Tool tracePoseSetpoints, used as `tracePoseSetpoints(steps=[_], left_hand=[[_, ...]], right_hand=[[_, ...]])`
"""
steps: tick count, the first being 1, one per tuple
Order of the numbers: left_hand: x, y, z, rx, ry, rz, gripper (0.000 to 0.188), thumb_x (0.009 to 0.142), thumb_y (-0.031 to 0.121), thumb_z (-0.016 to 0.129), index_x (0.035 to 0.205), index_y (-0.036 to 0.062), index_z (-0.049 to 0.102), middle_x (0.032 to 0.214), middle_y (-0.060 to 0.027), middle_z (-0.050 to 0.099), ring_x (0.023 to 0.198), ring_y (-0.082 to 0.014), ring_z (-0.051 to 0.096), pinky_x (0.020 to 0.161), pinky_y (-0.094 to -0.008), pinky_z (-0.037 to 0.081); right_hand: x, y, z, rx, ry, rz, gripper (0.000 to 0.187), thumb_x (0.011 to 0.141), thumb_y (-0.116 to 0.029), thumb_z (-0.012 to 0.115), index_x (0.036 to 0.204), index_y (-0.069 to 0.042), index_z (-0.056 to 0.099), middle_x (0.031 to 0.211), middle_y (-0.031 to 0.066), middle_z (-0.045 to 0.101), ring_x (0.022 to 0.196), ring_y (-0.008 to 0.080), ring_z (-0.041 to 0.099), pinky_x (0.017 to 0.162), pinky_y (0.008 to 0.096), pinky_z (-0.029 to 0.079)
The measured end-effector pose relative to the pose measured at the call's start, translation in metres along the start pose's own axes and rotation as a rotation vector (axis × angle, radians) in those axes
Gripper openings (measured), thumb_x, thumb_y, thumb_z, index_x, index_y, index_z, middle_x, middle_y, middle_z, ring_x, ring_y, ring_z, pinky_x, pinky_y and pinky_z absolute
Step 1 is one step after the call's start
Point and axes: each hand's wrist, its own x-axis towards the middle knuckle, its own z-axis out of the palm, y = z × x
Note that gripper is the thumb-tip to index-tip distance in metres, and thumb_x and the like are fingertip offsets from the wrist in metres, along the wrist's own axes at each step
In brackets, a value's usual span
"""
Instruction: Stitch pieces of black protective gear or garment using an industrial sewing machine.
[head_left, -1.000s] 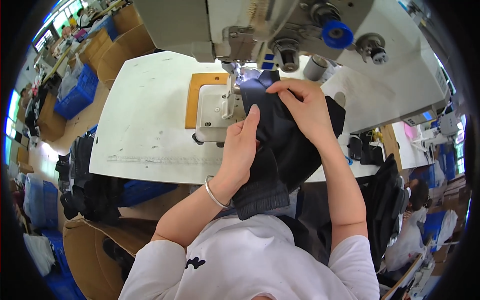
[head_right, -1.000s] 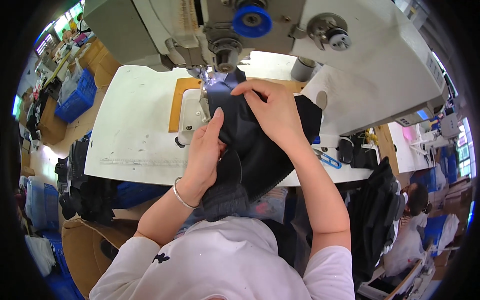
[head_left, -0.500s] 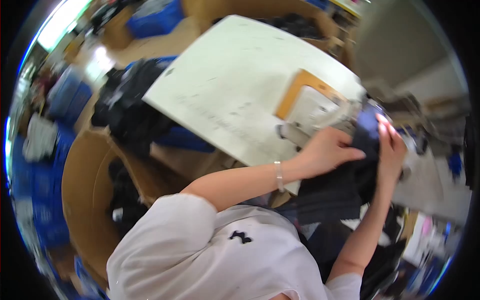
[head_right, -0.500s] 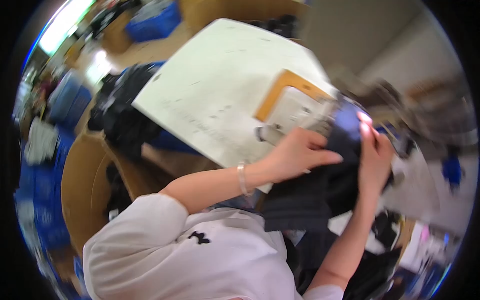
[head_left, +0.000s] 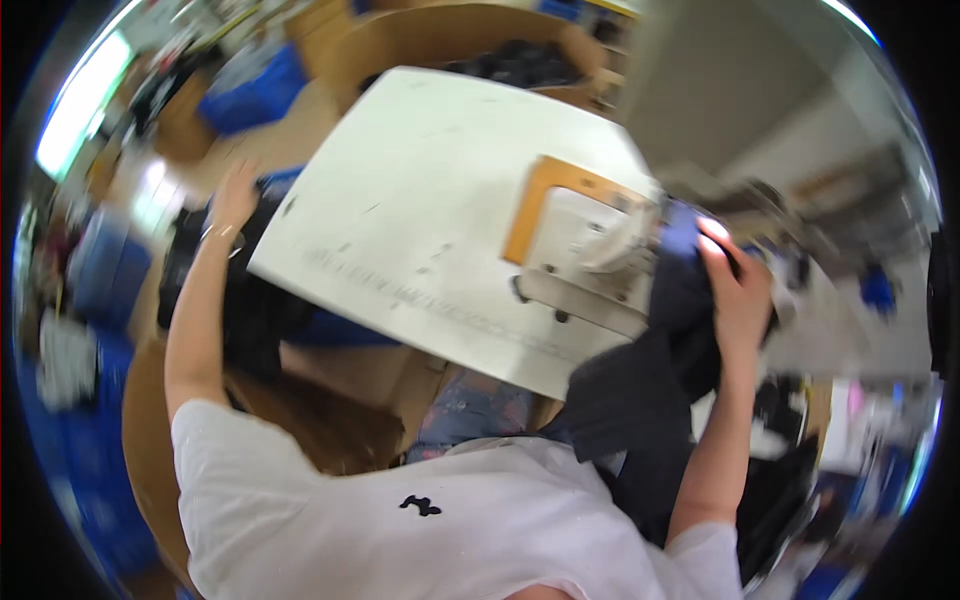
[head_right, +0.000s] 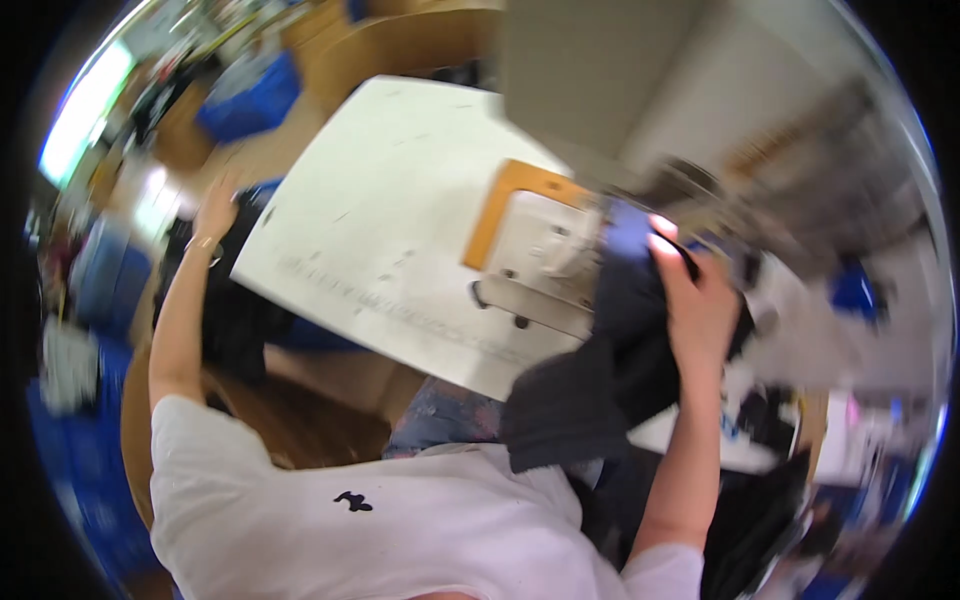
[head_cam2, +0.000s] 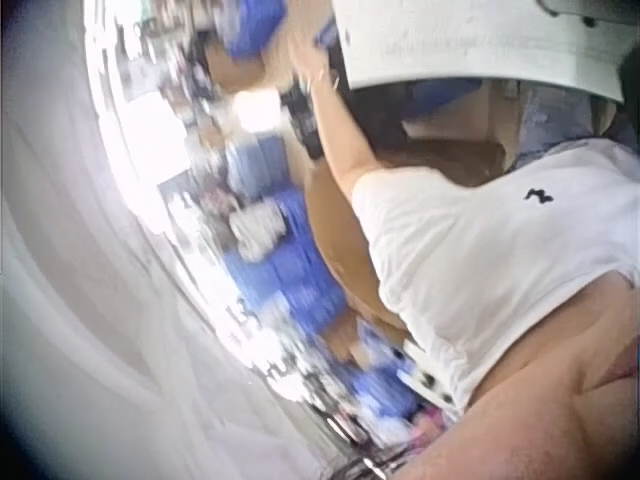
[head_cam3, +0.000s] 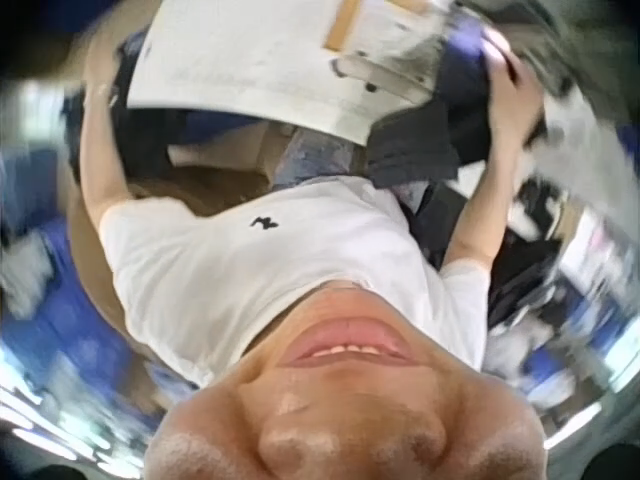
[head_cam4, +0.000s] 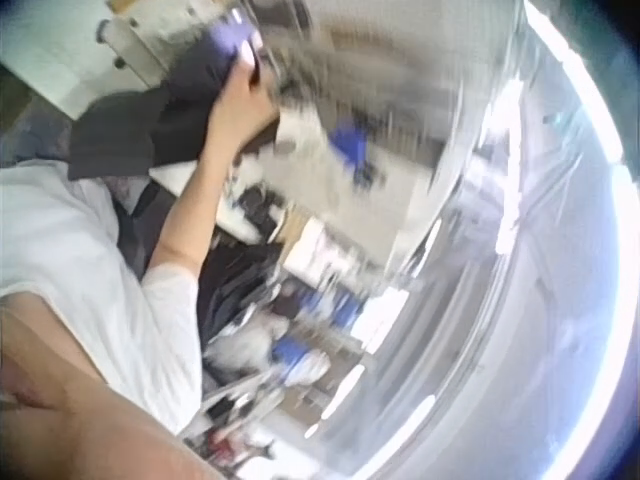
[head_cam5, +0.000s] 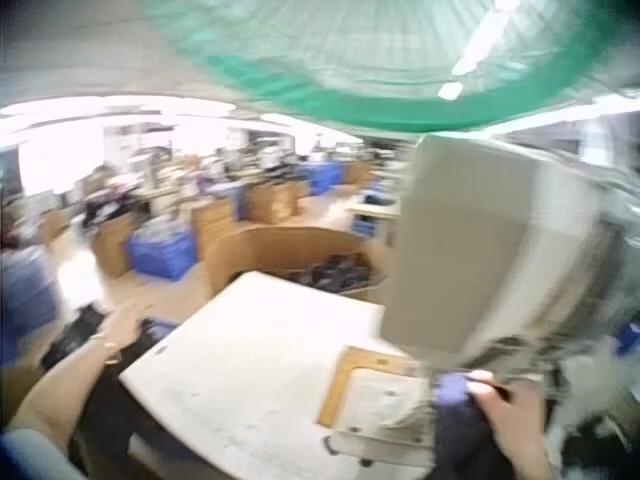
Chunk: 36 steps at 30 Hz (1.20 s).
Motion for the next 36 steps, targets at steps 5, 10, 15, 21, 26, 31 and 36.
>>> tracePoseSetpoints(steps=[5, 10, 15, 21, 26, 31, 36], left_hand=[[0.002, -0.048, 0.058, 0.368, -0.600, 0.275, 0.089, 0.057, 0.032, 0.089, 0.134, 0.0132, 0.050, 0.137, -0.0087, 0.052, 0.133, -0.0306, 0.043, 0.116, -0.0491, 0.024], [0.021, 0.008, 0.040, 0.229, -0.376, 0.315, 0.082, 0.045, 0.013, 0.092, 0.118, 0.0058, 0.054, 0.112, -0.0158, 0.058, 0.106, -0.0378, 0.056, 0.091, -0.0440, 0.047], [0.014, -0.047, -0.043, 0.187, -0.185, 0.113, 0.053, 0.053, 0.016, 0.086, 0.097, 0.0013, 0.063, 0.099, -0.0176, 0.060, 0.098, -0.0394, 0.056, 0.085, -0.0455, 0.045], [0.067, -0.091, -0.198, 0.027, 0.202, -0.134, 0.064, 0.086, 0.045, 0.070, 0.123, -0.0064, 0.059, 0.118, -0.0180, 0.065, 0.106, -0.0298, 0.062, 0.092, -0.0378, 0.047], [0.058, 0.189, -0.247, -0.883, -0.292, 0.068, 0.034, 0.086, 0.027, 0.069, 0.102, -0.0030, 0.068, 0.084, -0.0021, 0.068, 0.075, -0.0081, 0.061, 0.066, -0.0217, 0.048], [0.035, 0.346, -0.210, -1.019, -0.616, 0.108, 0.029, 0.080, 0.028, 0.077, 0.082, -0.0007, 0.071, 0.071, -0.0001, 0.066, 0.062, -0.0054, 0.059, 0.056, -0.0209, 0.044], [0.042, 0.388, -0.197, -1.211, -0.833, -0.017, 0.024, 0.081, 0.017, 0.077, 0.091, -0.0040, 0.070, 0.080, -0.0058, 0.070, 0.064, -0.0093, 0.065, 0.059, -0.0215, 0.053]], right_hand=[[0.007, 0.005, 0.020, -0.170, 0.091, -0.088, 0.039, 0.088, -0.037, 0.065, 0.082, 0.002, 0.065, 0.076, 0.0196, 0.064, 0.075, 0.0354, 0.063, 0.070, 0.0410, 0.047], [0.001, 0.007, 0.003, -0.140, 0.182, -0.051, 0.036, 0.087, -0.036, 0.064, 0.082, 0.000, 0.065, 0.074, 0.0182, 0.064, 0.073, 0.0363, 0.062, 0.066, 0.0420, 0.047], [0.001, -0.002, 0.012, -0.054, 0.179, -0.091, 0.033, 0.084, -0.034, 0.068, 0.086, 0.000, 0.068, 0.078, 0.0175, 0.067, 0.073, 0.0335, 0.064, 0.068, 0.0373, 0.049], [-0.001, 0.000, 0.016, 0.140, 0.085, -0.144, 0.027, 0.083, -0.030, 0.070, 0.102, -0.010, 0.074, 0.083, 0.0160, 0.069, 0.073, 0.0273, 0.064, 0.069, 0.0331, 0.049], [-0.002, 0.002, 0.012, 0.010, 0.047, -0.082, 0.023, 0.085, -0.018, 0.071, 0.106, -0.010, 0.073, 0.090, 0.0116, 0.072, 0.081, 0.0215, 0.066, 0.080, 0.0272, 0.049], [-0.007, 0.004, 0.018, -0.053, 0.113, -0.263, 0.024, 0.084, -0.019, 0.072, 0.105, -0.009, 0.073, 0.090, 0.0147, 0.070, 0.079, 0.0292, 0.066, 0.076, 0.0291, 0.050], [-0.015, 0.008, 0.019, -0.172, 0.139, -0.265, 0.022, 0.082, -0.026, 0.072, 0.103, -0.018, 0.073, 0.076, 0.0064, 0.064, 0.065, 0.0246, 0.062, 0.058, 0.0345, 0.047]])
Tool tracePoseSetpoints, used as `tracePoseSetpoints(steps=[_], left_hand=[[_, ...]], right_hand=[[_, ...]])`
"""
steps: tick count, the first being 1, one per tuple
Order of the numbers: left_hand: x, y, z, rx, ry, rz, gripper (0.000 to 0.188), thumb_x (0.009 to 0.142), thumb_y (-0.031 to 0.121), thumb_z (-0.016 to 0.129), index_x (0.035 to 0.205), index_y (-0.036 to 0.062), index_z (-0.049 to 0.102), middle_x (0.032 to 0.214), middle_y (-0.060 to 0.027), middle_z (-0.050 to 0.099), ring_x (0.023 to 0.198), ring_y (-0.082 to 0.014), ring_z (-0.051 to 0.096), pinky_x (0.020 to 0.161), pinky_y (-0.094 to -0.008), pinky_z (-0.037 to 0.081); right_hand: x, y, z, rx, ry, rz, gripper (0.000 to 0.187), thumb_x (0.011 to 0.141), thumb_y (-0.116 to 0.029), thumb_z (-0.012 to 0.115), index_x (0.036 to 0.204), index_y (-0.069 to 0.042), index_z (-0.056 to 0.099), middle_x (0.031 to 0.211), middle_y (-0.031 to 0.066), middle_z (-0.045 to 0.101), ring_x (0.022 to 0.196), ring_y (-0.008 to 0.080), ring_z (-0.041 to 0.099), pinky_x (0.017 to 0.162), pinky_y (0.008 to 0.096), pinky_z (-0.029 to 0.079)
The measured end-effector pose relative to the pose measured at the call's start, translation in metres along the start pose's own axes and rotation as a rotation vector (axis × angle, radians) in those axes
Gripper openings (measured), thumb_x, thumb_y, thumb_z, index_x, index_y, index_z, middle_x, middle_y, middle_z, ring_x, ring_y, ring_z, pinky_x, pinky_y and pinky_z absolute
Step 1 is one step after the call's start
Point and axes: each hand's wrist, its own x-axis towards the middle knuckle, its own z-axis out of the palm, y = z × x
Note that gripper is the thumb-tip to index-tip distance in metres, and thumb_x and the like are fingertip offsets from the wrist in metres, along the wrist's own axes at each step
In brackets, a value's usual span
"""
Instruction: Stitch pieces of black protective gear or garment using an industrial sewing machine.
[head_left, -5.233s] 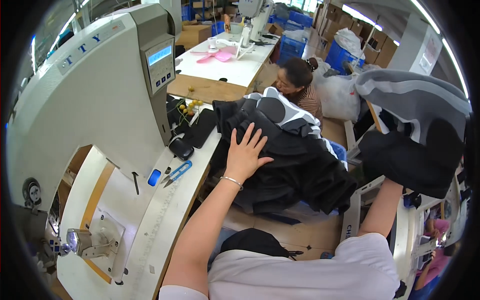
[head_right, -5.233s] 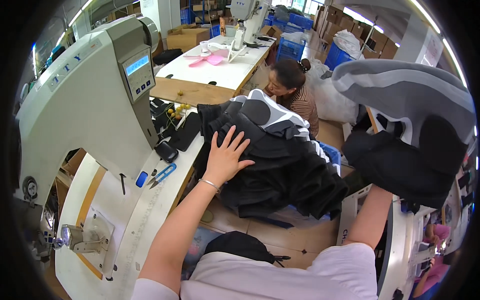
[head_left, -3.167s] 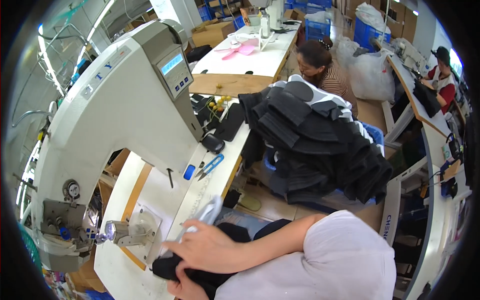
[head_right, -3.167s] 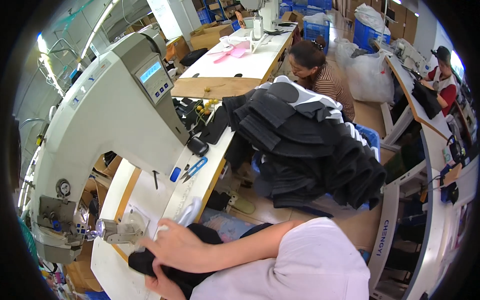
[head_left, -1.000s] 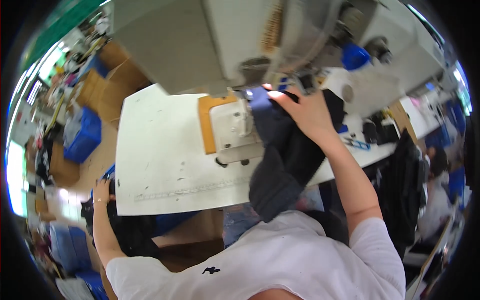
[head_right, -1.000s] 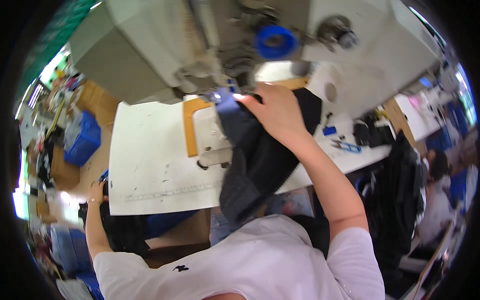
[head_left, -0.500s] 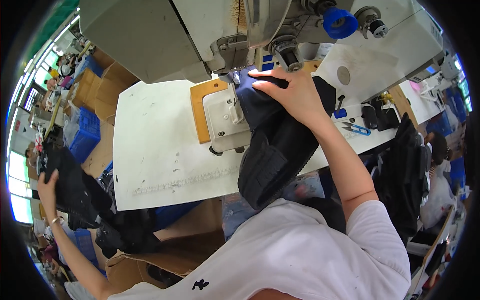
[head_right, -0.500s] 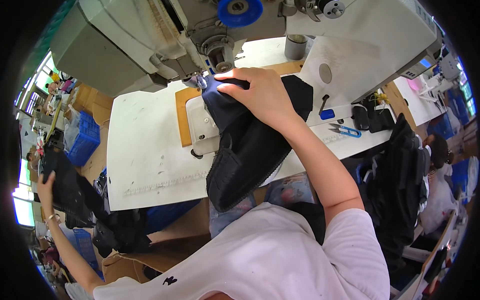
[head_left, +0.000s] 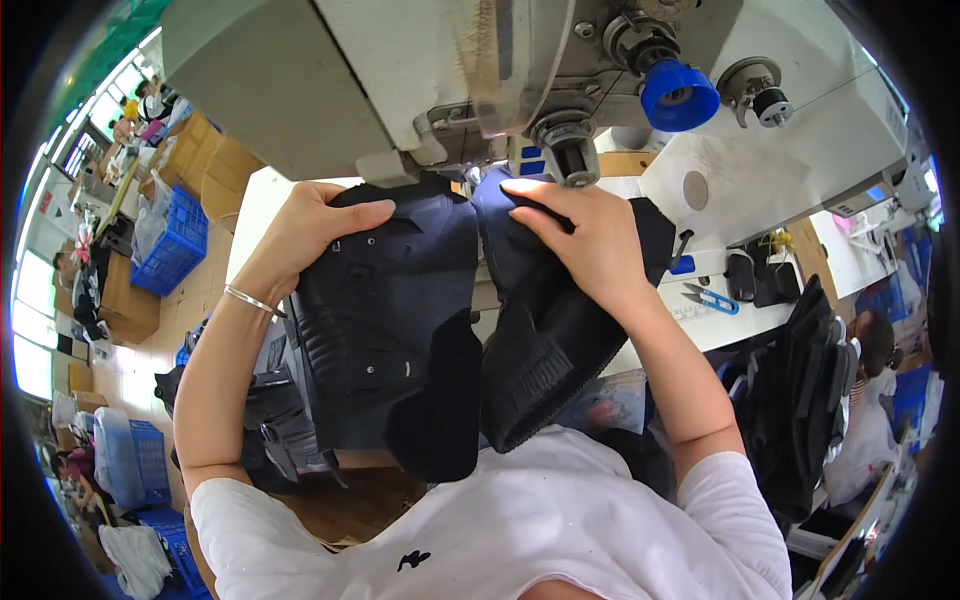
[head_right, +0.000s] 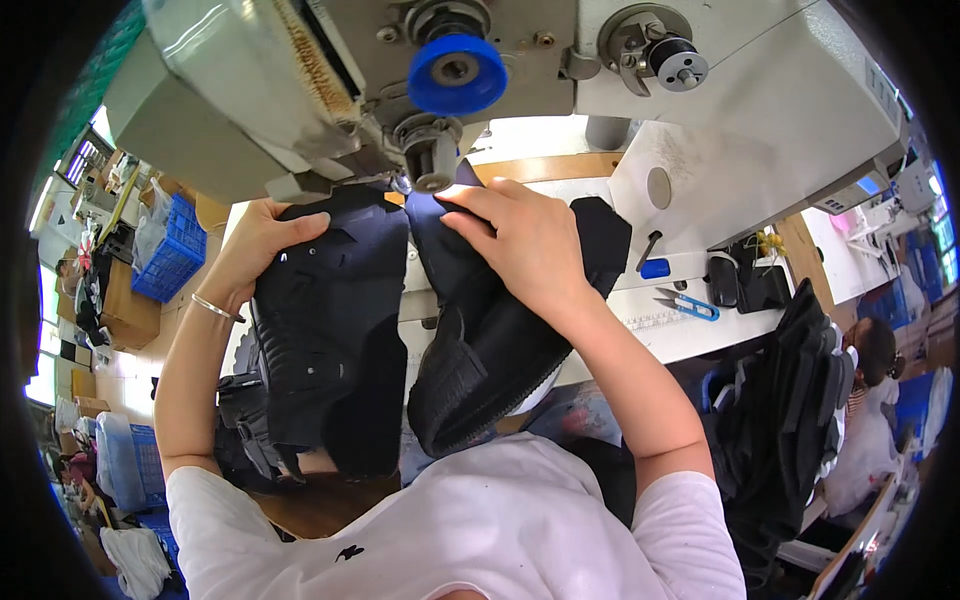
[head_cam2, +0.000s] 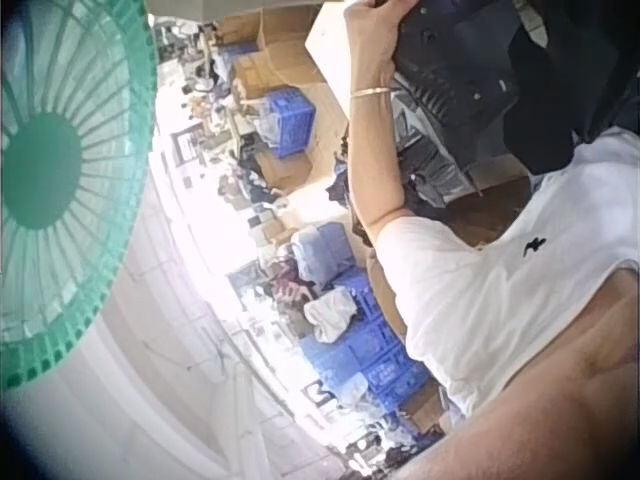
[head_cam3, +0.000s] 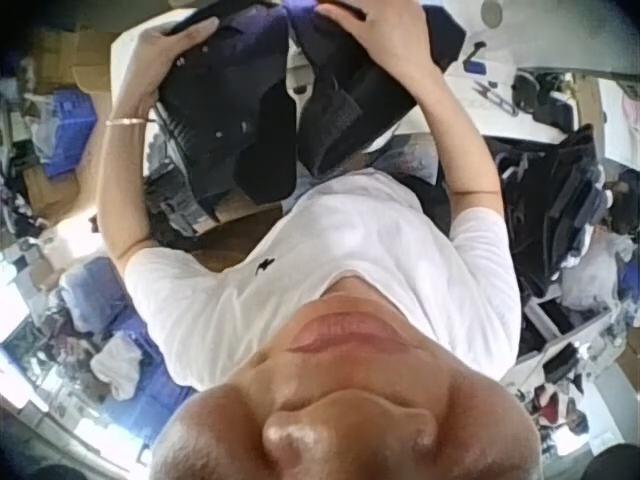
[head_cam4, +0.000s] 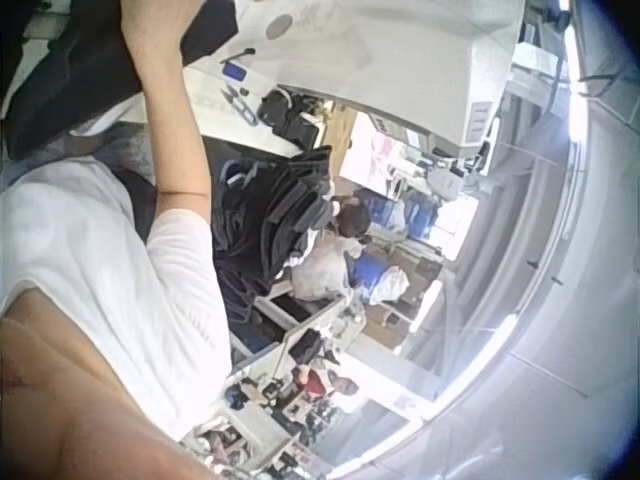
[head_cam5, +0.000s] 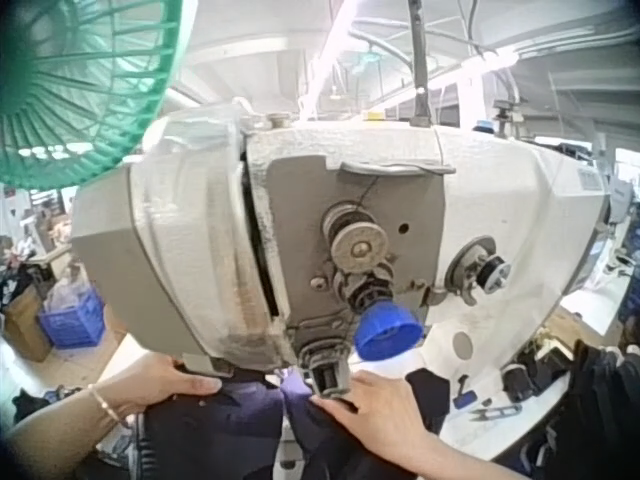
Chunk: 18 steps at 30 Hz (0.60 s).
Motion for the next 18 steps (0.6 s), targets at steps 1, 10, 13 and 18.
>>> tracePoseSetpoints(steps=[1, 10, 13, 18], left_hand=[[0.001, 0.001, 0.004, 0.002, -0.001, 0.000, 0.024, 0.081, 0.017, 0.077, 0.091, -0.0040, 0.070, 0.080, -0.0058, 0.070, 0.064, -0.0093, 0.065, 0.059, -0.0215, 0.053], [0.002, -0.013, 0.022, -0.224, 0.085, 0.138, 0.033, 0.083, 0.023, 0.078, 0.095, -0.0067, 0.070, 0.083, -0.0064, 0.070, 0.068, -0.0085, 0.063, 0.060, -0.0215, 0.052], [0.004, -0.019, 0.019, -0.176, 0.085, 0.150, 0.034, 0.082, 0.023, 0.078, 0.093, -0.0070, 0.069, 0.081, -0.0066, 0.069, 0.067, -0.0086, 0.063, 0.059, -0.0217, 0.051], [0.000, -0.020, 0.018, -0.209, 0.065, 0.162, 0.033, 0.081, 0.024, 0.079, 0.091, -0.0062, 0.069, 0.080, -0.0059, 0.069, 0.067, -0.0080, 0.063, 0.059, -0.0216, 0.051]], right_hand=[[-0.001, 0.000, 0.000, -0.033, 0.020, -0.012, 0.018, 0.083, -0.030, 0.071, 0.099, -0.021, 0.072, 0.073, 0.0034, 0.060, 0.063, 0.0234, 0.062, 0.054, 0.0355, 0.048], [-0.003, 0.000, 0.007, 0.001, 0.070, 0.062, 0.021, 0.082, -0.025, 0.074, 0.102, -0.019, 0.072, 0.067, 0.0066, 0.059, 0.060, 0.0248, 0.058, 0.055, 0.0347, 0.045], [-0.003, 0.004, 0.012, 0.039, 0.105, 0.042, 0.021, 0.081, -0.024, 0.074, 0.101, -0.018, 0.072, 0.067, 0.0070, 0.059, 0.060, 0.0249, 0.058, 0.055, 0.0350, 0.045], [-0.002, 0.000, 0.008, 0.018, 0.084, 0.067, 0.018, 0.080, -0.024, 0.074, 0.092, -0.012, 0.069, 0.066, 0.0046, 0.054, 0.060, 0.0240, 0.059, 0.054, 0.0367, 0.046]])
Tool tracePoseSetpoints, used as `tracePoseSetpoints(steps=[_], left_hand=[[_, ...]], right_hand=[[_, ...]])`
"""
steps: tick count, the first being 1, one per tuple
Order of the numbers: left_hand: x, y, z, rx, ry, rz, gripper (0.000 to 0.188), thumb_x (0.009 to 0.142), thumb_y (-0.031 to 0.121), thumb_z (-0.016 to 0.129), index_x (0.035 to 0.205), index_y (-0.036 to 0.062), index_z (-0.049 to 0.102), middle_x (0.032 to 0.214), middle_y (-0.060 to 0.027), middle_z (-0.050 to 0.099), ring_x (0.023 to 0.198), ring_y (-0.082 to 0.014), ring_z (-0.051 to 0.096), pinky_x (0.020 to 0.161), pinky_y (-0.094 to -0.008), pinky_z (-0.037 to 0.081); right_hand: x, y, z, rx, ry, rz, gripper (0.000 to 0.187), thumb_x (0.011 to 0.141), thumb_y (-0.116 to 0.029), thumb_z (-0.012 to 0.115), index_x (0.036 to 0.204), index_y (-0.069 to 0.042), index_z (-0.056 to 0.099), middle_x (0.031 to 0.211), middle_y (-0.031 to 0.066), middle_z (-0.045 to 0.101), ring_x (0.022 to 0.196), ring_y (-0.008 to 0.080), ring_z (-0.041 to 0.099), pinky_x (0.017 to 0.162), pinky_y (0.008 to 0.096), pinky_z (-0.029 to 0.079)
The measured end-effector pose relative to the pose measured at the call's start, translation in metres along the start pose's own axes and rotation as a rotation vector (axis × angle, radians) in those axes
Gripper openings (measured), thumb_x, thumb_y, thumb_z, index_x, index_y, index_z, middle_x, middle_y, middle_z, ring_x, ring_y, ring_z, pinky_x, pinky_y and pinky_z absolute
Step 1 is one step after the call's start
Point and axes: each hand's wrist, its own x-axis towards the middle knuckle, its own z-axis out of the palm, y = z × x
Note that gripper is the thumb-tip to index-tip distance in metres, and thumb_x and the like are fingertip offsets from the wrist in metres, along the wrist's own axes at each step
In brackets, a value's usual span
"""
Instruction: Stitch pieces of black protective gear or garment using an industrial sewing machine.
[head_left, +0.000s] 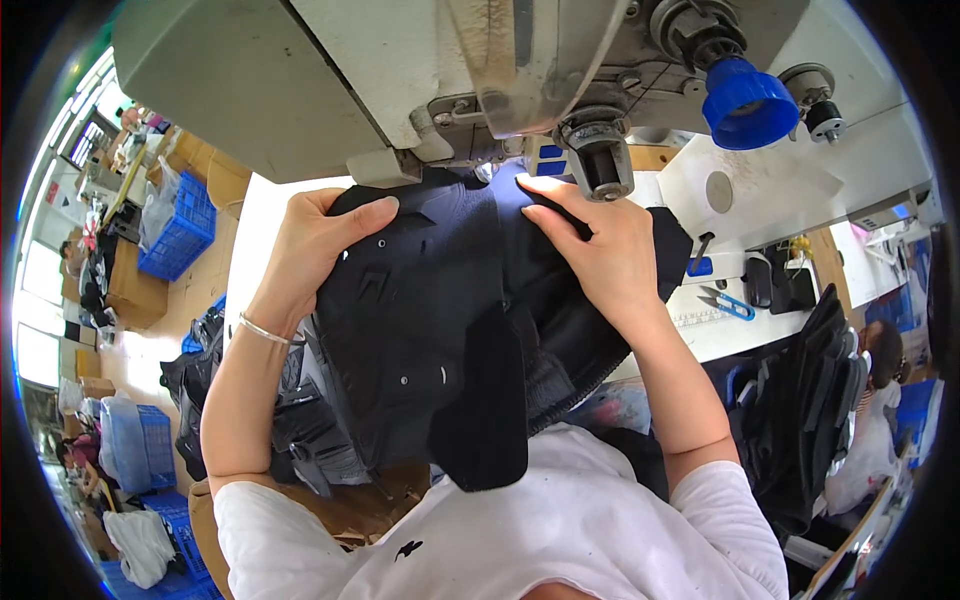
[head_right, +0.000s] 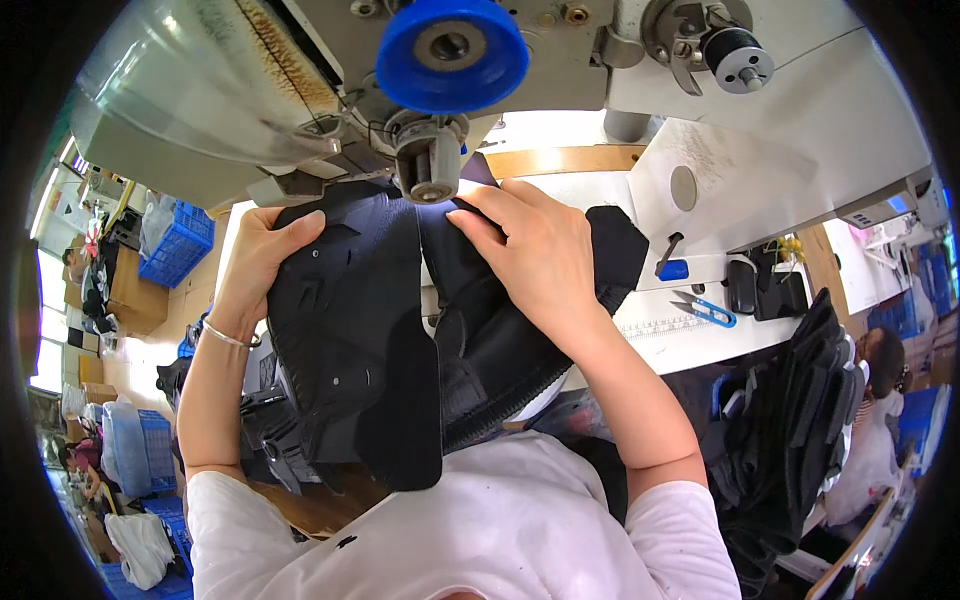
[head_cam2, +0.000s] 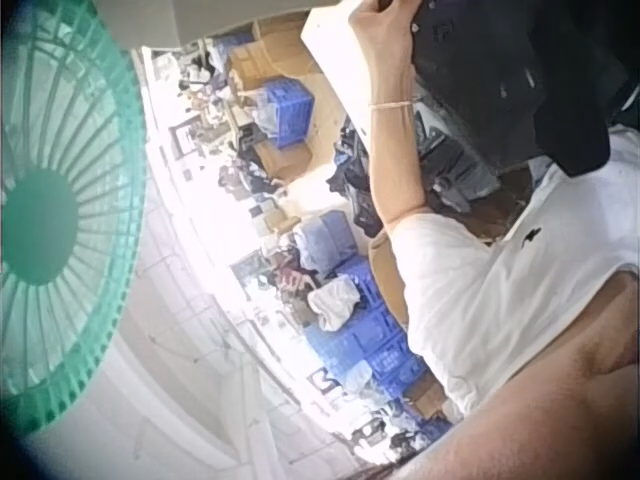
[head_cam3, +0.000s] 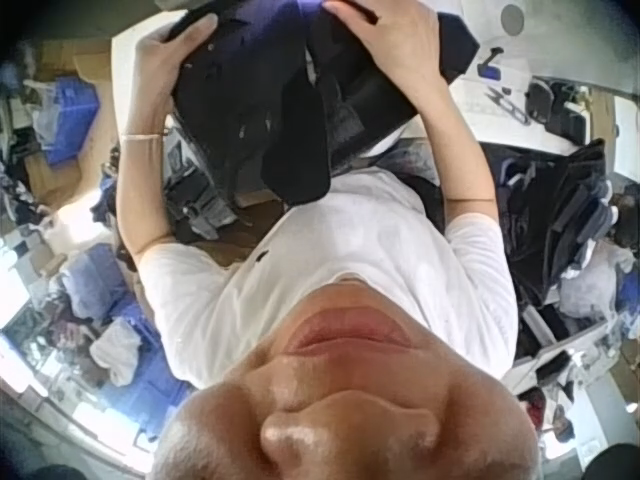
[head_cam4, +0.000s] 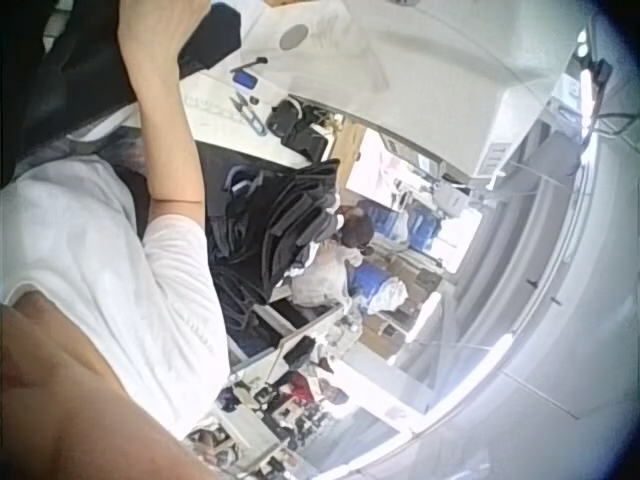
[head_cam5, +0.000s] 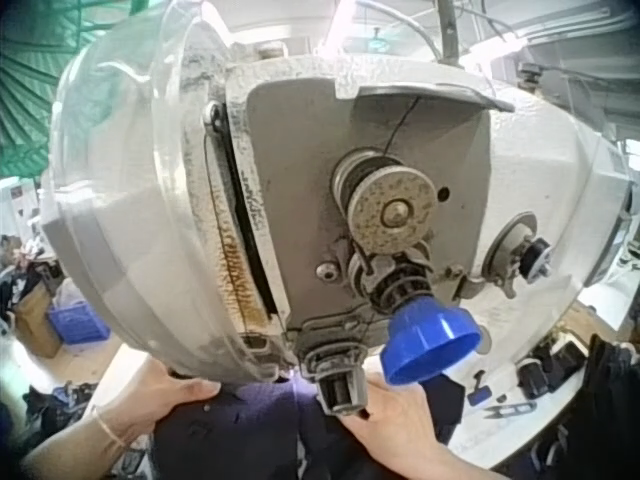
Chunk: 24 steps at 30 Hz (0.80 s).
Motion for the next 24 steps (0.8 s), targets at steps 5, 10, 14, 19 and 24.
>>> tracePoseSetpoints(steps=[5, 10, 14, 19, 24], left_hand=[[0.004, -0.006, 0.007, -0.004, 0.004, -0.002, 0.031, 0.081, 0.025, 0.079, 0.087, -0.0045, 0.069, 0.076, -0.0034, 0.067, 0.064, -0.0061, 0.059, 0.056, -0.0207, 0.048], [0.004, -0.008, 0.006, 0.180, 0.077, 0.046, 0.032, 0.079, 0.027, 0.081, 0.078, -0.0024, 0.068, 0.070, 0.0007, 0.063, 0.059, -0.0034, 0.052, 0.052, -0.0188, 0.041], [0.005, -0.009, 0.005, 0.229, 0.088, 0.053, 0.032, 0.078, 0.027, 0.082, 0.078, -0.0022, 0.069, 0.069, 0.0017, 0.062, 0.060, -0.0031, 0.052, 0.051, -0.0188, 0.040], [0.001, 0.001, 0.007, 0.315, 0.106, 0.093, 0.031, 0.078, 0.025, 0.081, 0.082, -0.0037, 0.071, 0.071, 0.0007, 0.064, 0.062, -0.0031, 0.054, 0.054, -0.0187, 0.042], [-0.004, 0.002, 0.011, 0.253, 0.106, 0.082, 0.028, 0.079, 0.020, 0.081, 0.089, -0.0053, 0.072, 0.076, -0.0023, 0.068, 0.066, -0.0042, 0.058, 0.058, -0.0190, 0.047]], right_hand=[[-0.002, 0.001, 0.003, 0.011, 0.021, -0.004, 0.019, 0.080, -0.024, 0.074, 0.091, -0.010, 0.068, 0.066, 0.0048, 0.054, 0.060, 0.0242, 0.059, 0.054, 0.0366, 0.046], [-0.002, -0.002, 0.001, 0.016, -0.013, 0.028, 0.020, 0.080, -0.024, 0.074, 0.090, -0.009, 0.068, 0.066, 0.0051, 0.054, 0.060, 0.0243, 0.059, 0.054, 0.0368, 0.045], [-0.002, 0.001, 0.003, 0.024, 0.014, -0.007, 0.021, 0.080, -0.024, 0.074, 0.091, -0.008, 0.068, 0.067, 0.0054, 0.054, 0.061, 0.0248, 0.059, 0.054, 0.0372, 0.045], [-0.002, 0.001, 0.004, 0.032, 0.023, -0.002, 0.020, 0.080, -0.024, 0.074, 0.093, -0.009, 0.069, 0.068, 0.0052, 0.055, 0.061, 0.0244, 0.059, 0.054, 0.0368, 0.046], [-0.003, -0.006, -0.002, -0.021, -0.010, 0.016, 0.022, 0.081, -0.023, 0.074, 0.099, -0.012, 0.070, 0.069, 0.0048, 0.055, 0.061, 0.0233, 0.059, 0.054, 0.0356, 0.046]])
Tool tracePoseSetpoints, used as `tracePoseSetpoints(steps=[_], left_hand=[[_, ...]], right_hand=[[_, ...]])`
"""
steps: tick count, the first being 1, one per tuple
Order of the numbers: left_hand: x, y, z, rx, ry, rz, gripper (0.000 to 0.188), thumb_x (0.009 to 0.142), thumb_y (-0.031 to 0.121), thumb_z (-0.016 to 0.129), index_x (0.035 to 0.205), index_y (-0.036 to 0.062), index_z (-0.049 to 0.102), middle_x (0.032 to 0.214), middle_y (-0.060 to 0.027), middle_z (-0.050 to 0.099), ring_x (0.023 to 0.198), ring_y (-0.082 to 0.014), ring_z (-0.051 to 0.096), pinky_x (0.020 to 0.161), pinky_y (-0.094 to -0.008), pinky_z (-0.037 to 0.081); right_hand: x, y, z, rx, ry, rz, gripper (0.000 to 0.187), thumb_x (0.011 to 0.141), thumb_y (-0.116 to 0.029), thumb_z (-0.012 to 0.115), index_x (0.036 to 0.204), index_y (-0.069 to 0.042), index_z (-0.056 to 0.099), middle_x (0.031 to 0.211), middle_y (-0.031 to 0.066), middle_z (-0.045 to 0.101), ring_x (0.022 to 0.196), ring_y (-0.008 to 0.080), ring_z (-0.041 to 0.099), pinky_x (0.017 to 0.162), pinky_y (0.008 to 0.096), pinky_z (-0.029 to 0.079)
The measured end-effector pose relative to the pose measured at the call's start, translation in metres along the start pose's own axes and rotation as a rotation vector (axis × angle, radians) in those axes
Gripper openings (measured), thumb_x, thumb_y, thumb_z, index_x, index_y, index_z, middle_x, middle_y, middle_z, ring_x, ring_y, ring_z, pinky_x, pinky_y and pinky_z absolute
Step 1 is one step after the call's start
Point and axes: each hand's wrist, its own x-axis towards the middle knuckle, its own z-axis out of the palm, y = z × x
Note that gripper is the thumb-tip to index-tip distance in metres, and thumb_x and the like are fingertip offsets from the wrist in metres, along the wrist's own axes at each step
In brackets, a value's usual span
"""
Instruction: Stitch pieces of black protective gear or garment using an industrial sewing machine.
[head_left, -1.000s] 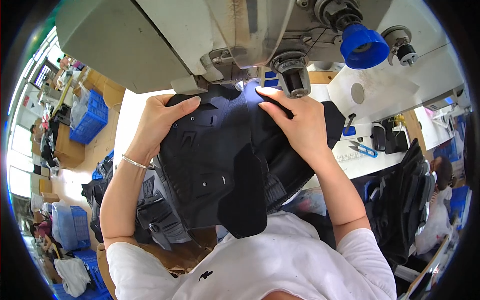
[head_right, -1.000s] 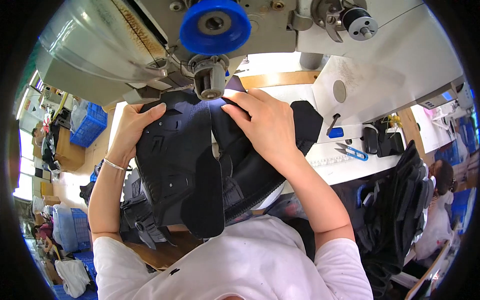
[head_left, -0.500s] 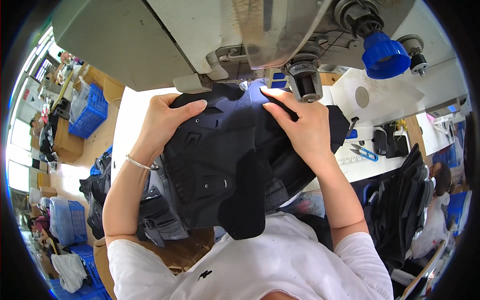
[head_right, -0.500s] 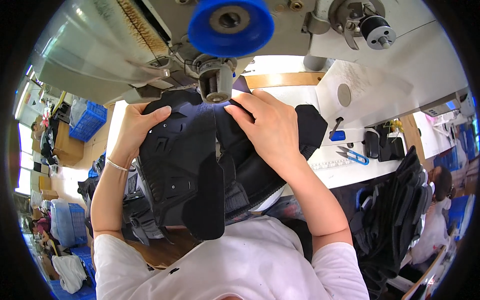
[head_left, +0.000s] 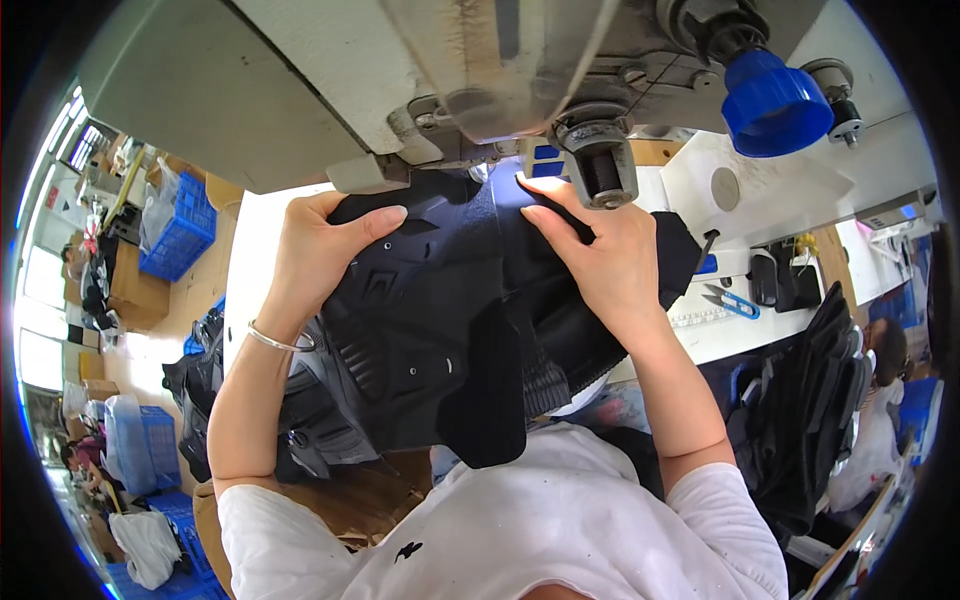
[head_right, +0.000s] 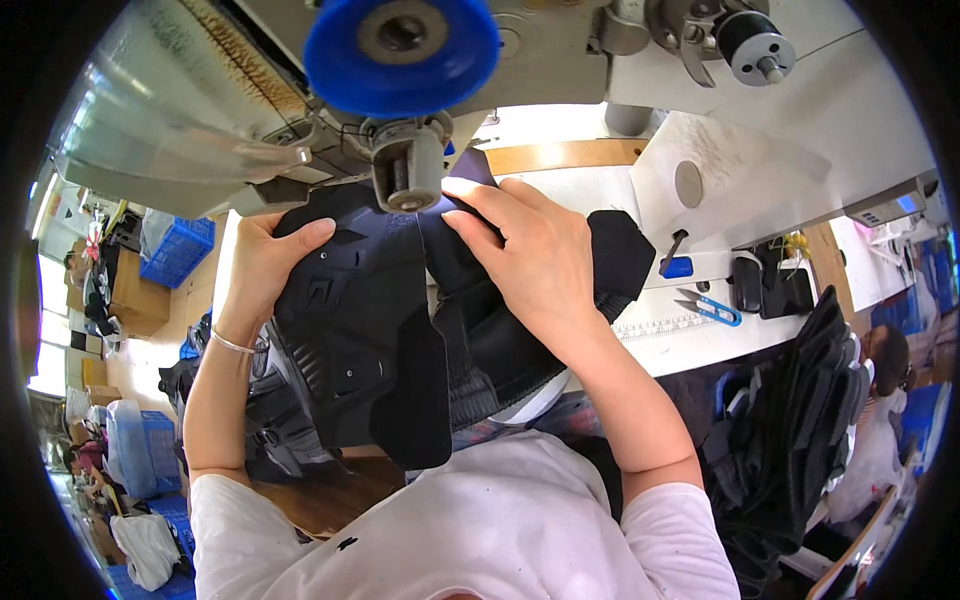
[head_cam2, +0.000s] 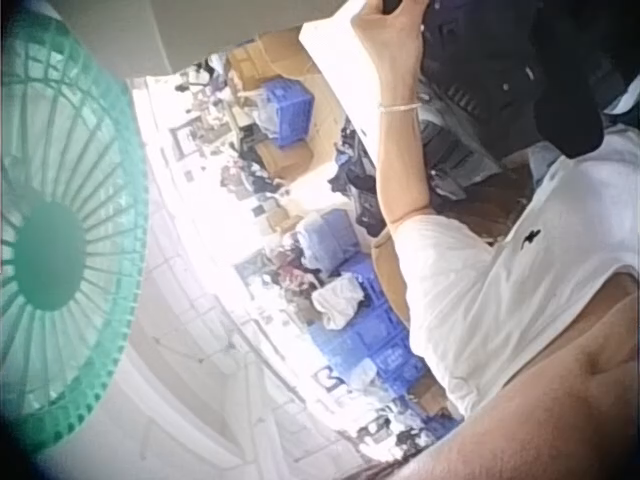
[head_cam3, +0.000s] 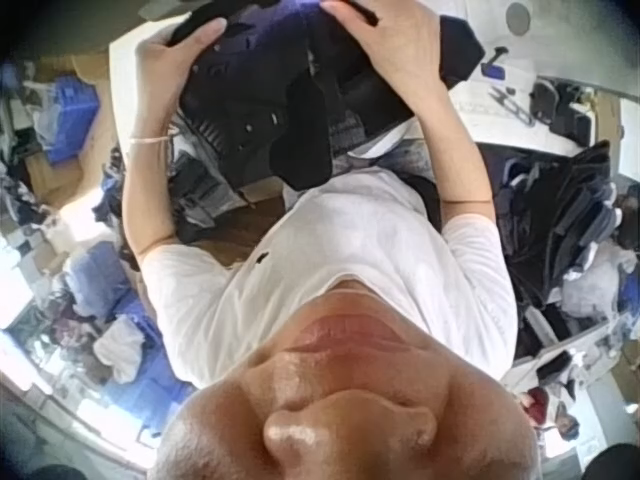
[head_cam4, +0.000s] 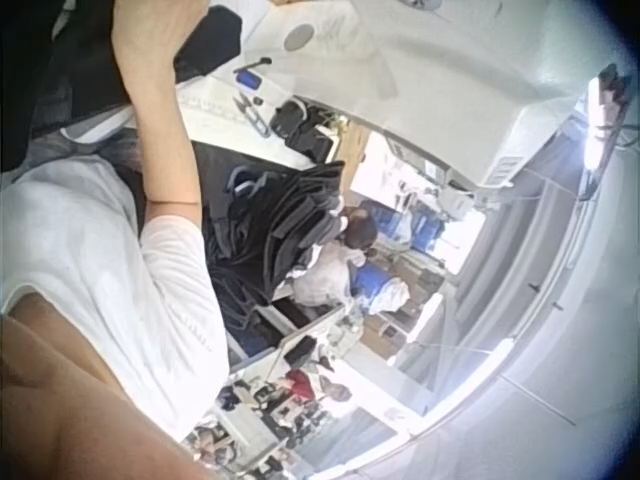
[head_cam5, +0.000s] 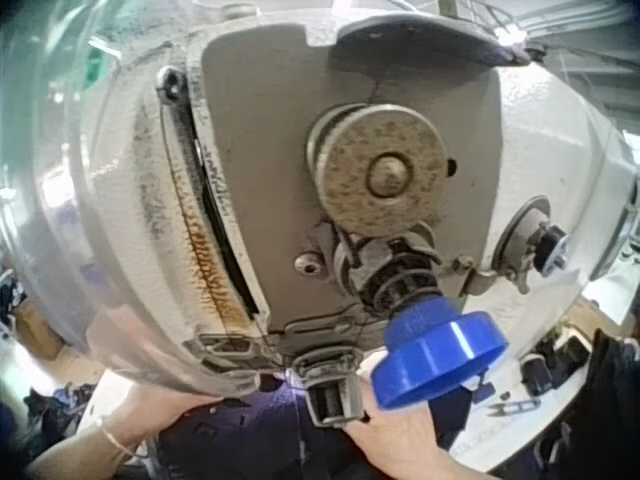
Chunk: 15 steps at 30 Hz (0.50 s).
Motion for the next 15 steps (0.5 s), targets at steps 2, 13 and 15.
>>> tracePoseSetpoints(steps=[2, 13, 15], left_hand=[[0.0001, -0.0006, 0.0009, -0.030, 0.002, 0.001, 0.028, 0.079, 0.018, 0.081, 0.091, -0.0057, 0.073, 0.077, -0.0031, 0.069, 0.067, -0.0046, 0.059, 0.060, -0.0193, 0.048], [0.0076, -0.0016, 0.0014, -0.044, -0.014, 0.063, 0.027, 0.078, 0.019, 0.081, 0.090, -0.0050, 0.073, 0.078, -0.0041, 0.070, 0.067, -0.0056, 0.060, 0.061, -0.0196, 0.048], [0.0087, -0.0027, 0.0002, -0.028, -0.014, 0.075, 0.029, 0.078, 0.019, 0.081, 0.090, -0.0053, 0.073, 0.080, -0.0045, 0.070, 0.069, -0.0060, 0.060, 0.062, -0.0201, 0.049]], right_hand=[[-0.0007, 0.0013, 0.0019, 0.037, 0.024, -0.007, 0.024, 0.081, -0.023, 0.074, 0.103, -0.014, 0.070, 0.069, 0.0046, 0.054, 0.060, 0.0229, 0.058, 0.054, 0.0350, 0.046], [-0.0044, 0.0064, 0.0076, 0.094, 0.100, -0.018, 0.023, 0.081, -0.022, 0.074, 0.102, -0.013, 0.071, 0.068, 0.0044, 0.053, 0.058, 0.0223, 0.057, 0.052, 0.0351, 0.045], [-0.0040, 0.0061, 0.0075, 0.099, 0.099, -0.022, 0.023, 0.081, -0.022, 0.074, 0.102, -0.012, 0.071, 0.067, 0.0043, 0.052, 0.058, 0.0223, 0.057, 0.052, 0.0351, 0.045]])
